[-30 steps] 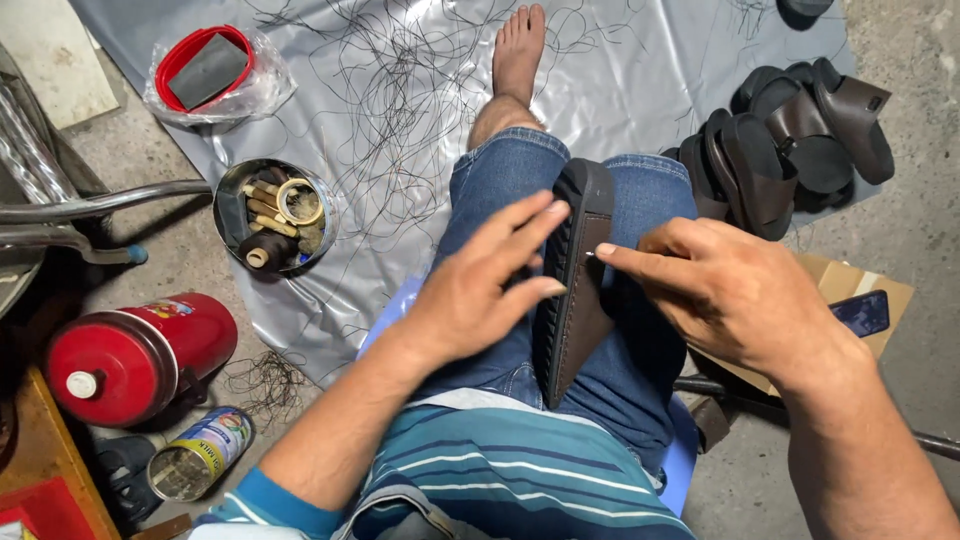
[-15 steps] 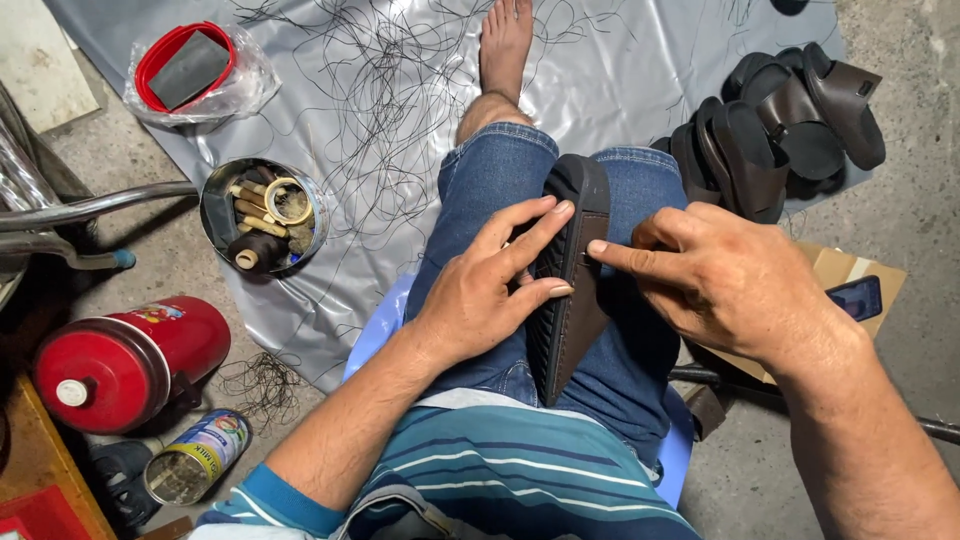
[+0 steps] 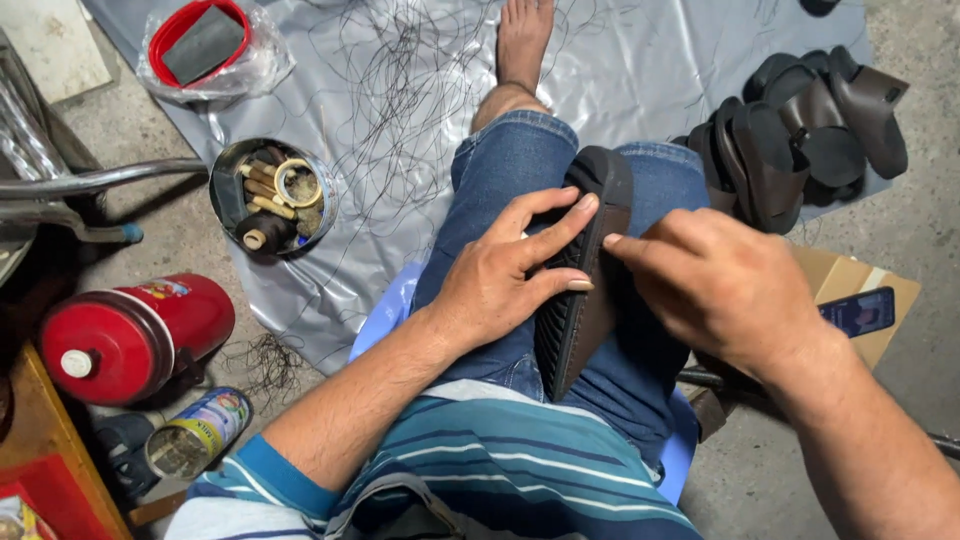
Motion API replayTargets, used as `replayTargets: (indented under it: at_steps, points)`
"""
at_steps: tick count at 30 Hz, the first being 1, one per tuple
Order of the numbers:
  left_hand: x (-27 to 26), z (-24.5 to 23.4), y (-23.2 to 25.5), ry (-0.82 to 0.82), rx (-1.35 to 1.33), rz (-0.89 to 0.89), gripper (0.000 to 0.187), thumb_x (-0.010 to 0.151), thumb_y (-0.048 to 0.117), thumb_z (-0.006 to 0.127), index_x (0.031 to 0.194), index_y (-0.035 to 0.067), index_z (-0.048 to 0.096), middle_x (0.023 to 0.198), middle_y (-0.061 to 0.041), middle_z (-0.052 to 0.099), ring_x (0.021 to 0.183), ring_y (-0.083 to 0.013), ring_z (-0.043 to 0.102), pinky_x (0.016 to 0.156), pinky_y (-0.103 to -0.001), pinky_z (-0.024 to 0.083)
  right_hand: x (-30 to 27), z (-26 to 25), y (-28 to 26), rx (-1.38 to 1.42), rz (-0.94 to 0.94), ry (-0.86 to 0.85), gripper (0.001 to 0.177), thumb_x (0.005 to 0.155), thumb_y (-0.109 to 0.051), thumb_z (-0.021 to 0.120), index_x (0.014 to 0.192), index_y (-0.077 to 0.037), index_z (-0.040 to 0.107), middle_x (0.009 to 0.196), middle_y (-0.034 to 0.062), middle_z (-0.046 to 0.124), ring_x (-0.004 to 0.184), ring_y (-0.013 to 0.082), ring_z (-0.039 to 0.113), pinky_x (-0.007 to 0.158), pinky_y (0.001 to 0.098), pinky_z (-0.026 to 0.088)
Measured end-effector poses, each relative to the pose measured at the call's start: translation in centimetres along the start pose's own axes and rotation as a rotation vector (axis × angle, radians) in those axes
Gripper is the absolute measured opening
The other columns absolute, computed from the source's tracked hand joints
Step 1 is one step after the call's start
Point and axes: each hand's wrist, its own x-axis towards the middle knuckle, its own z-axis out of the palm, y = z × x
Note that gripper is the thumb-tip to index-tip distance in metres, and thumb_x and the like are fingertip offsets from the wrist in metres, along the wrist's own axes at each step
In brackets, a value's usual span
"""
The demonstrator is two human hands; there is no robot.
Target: The person is seated and sewing a brown sandal sole using a needle and black thread. They repeatedly push the needle through the sole and pull the thread tight to secure the stitching. The task is performed on the person's lap with a stack of similar sandals visible nearby.
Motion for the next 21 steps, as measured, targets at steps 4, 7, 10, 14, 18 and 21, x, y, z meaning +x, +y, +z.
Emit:
replayTargets:
  at_steps: [4,7,10,14,18,21]
  points:
    - [-0.1,0.3,0.5,0.014,0.004,-0.037,0.059,0.084,0.033,0.066,0.134,0.036,0.033,0.138,-0.001,0.041,0.119,-0.017,0.051,0.084,-0.032,0.052,0.7,0.1,-0.7,0.09,-0.008,0.1,0.016,0.088,-0.012,0.06,0.104,-0.007,0.061,0.075,0.0051,0.05,0.061,0.0219,0.051,0.055,0.0322,0.043]
    - [-0.1,0.0,0.7,0.021,0.028,-0.02,0.059,0.085,0.035,0.064,0.135,0.034,0.032,0.138,-0.002,0.041,0.121,-0.0178,0.051,0.085,-0.034,0.052,0.8,0.6,-1.2,0.079,0.042,0.103,0.015,0.087,-0.011,0.06,0.101,-0.007,0.06,0.079,0.0058,0.053,0.067,0.0227,0.054,0.059,0.0318,0.045]
    - [-0.4,-0.6,0.9,-0.014,-0.061,-0.015,0.058,0.084,0.029,0.066,0.134,0.03,0.037,0.137,-0.001,0.041,0.061,-0.0068,0.055,0.081,-0.023,0.048,0.5,1.4,-1.6,0.011,0.082,0.12,0.017,0.088,-0.015,0.058,0.104,-0.009,0.059,0.078,0.007,0.052,0.07,0.0248,0.055,0.064,0.0328,0.044]
    - [-1.4,-1.4,1.0,0.044,-0.016,-0.057,0.031,0.081,0.022,0.064,0.111,0.015,0.059,0.104,-0.004,0.061,0.096,-0.0159,0.056,0.088,-0.026,0.04,-1.3,2.6,-2.4,0.132,0.13,0.131,0.032,0.088,-0.013,0.051,0.119,-0.009,0.052,0.094,0.0114,0.056,0.075,0.0307,0.055,0.062,0.0403,0.043]
    - [-2.1,-4.9,1.0,-0.237,0.281,-0.507,0.018,0.076,0.03,0.062,0.088,0.024,0.074,0.086,0.011,0.069,0.082,-0.0053,0.064,0.078,-0.022,0.043,-0.5,2.7,-2.8,0.066,0.147,0.068,0.031,0.087,-0.018,0.046,0.116,-0.01,0.053,0.091,0.0071,0.052,0.07,0.0281,0.048,0.05,0.0437,0.042]
    - [-3.6,-6.2,-0.3,-0.174,-0.175,-0.364,0.008,0.066,0.006,0.07,0.072,0.008,0.076,0.115,-0.005,0.063,0.085,-0.0122,0.067,0.083,-0.024,0.046,-0.6,3.4,-2.7,0.088,0.152,0.076,0.029,0.089,-0.015,0.048,0.116,-0.011,0.054,0.088,0.0048,0.051,0.069,0.0249,0.047,0.048,0.0398,0.043]
